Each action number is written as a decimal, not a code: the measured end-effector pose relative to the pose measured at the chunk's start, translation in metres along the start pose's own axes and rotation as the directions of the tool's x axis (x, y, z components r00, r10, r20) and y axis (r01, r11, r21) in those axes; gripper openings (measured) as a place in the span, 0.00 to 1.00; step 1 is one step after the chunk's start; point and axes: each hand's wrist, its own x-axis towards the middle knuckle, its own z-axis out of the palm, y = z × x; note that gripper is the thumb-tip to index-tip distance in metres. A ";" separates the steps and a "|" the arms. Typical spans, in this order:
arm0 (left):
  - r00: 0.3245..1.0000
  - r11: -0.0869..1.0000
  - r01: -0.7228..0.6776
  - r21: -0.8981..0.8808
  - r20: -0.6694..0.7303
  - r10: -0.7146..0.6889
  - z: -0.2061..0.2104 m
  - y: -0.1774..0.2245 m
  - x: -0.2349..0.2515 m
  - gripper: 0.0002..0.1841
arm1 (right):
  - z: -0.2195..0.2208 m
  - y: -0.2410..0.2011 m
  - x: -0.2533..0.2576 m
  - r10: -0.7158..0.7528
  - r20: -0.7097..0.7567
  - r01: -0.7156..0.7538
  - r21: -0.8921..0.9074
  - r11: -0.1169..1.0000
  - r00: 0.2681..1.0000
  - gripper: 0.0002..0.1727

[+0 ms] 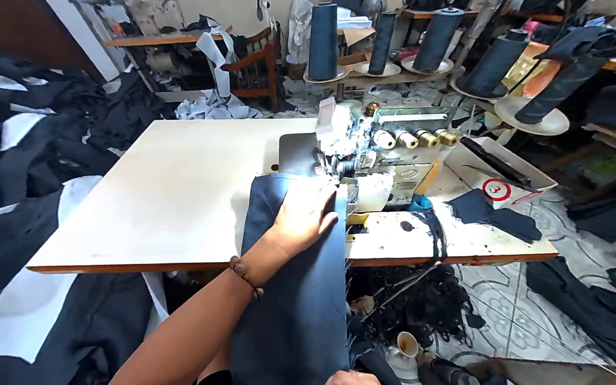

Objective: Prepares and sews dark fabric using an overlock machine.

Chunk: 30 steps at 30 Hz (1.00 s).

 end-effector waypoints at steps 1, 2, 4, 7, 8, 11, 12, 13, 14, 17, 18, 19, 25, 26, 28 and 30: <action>1.000 1.000 0.017 -0.008 0.002 -0.017 0.001 -0.002 0.002 0.26 | -0.001 -0.001 0.003 0.002 -0.024 -0.002 -0.004 1.000 1.000 0.14; 0.999 0.999 0.037 -0.024 0.018 -0.037 0.001 -0.004 0.005 0.27 | -0.002 -0.001 0.006 0.007 -0.047 -0.008 -0.010 1.000 0.999 0.14; 0.997 0.998 0.049 -0.026 0.054 -0.047 -0.004 -0.009 0.010 0.28 | -0.003 -0.002 0.014 0.038 -0.100 -0.039 -0.012 0.999 0.994 0.10; 1.000 0.998 0.001 0.068 -0.016 0.000 -0.011 -0.004 0.003 0.20 | -0.009 0.002 0.030 0.087 -0.198 -0.084 0.024 0.996 0.976 0.08; 0.999 0.994 -0.002 0.113 -0.043 0.007 -0.015 0.003 -0.002 0.17 | -0.012 0.006 0.038 0.079 -0.222 -0.072 0.042 0.997 0.972 0.08; 0.999 0.990 0.042 0.133 0.014 -0.045 -0.022 0.013 -0.008 0.19 | -0.022 0.021 0.065 0.037 -0.269 -0.021 0.064 0.998 0.962 0.07; 0.995 0.993 0.063 0.098 0.072 -0.071 -0.023 0.008 -0.005 0.21 | -0.024 0.025 0.075 0.032 -0.282 -0.013 0.069 0.998 0.959 0.07; 0.984 0.994 0.094 0.058 0.145 -0.102 -0.024 0.002 0.001 0.23 | -0.027 0.027 0.085 0.039 -0.296 -0.016 0.080 0.997 0.954 0.07; 0.973 0.993 0.112 0.029 0.199 -0.116 -0.024 -0.005 0.008 0.23 | -0.031 0.027 0.095 0.053 -0.309 -0.025 0.094 0.995 0.950 0.06; 0.940 0.992 0.120 0.048 0.315 -0.129 -0.024 -0.022 0.034 0.24 | -0.041 0.020 0.127 0.095 -0.378 -0.048 0.132 0.990 0.921 0.05; 0.929 0.991 0.114 0.069 0.345 -0.131 -0.025 -0.024 0.040 0.24 | -0.044 0.020 0.137 0.080 -0.400 -0.029 0.132 0.991 0.913 0.05; 0.919 0.989 0.122 0.081 0.367 -0.143 -0.028 -0.025 0.047 0.23 | -0.047 0.021 0.147 0.056 -0.415 -0.004 0.126 0.992 0.908 0.05; 0.856 0.951 0.304 0.049 0.425 -0.295 -0.005 -0.066 0.091 0.29 | -0.059 0.024 0.197 0.003 -0.478 0.068 0.131 0.989 0.879 0.06; 0.851 0.945 0.324 0.034 0.426 -0.307 -0.006 -0.069 0.096 0.28 | -0.060 0.023 0.203 -0.004 -0.486 0.071 0.119 0.990 0.874 0.06; 0.850 0.942 0.336 0.023 0.425 -0.313 -0.004 -0.077 0.104 0.28 | -0.062 0.024 0.213 -0.015 -0.497 0.064 0.081 0.995 0.868 0.06; 0.875 0.947 0.320 0.001 0.382 -0.296 0.002 -0.085 0.107 0.27 | -0.064 0.024 0.219 -0.027 -0.504 0.052 0.035 0.998 0.864 0.05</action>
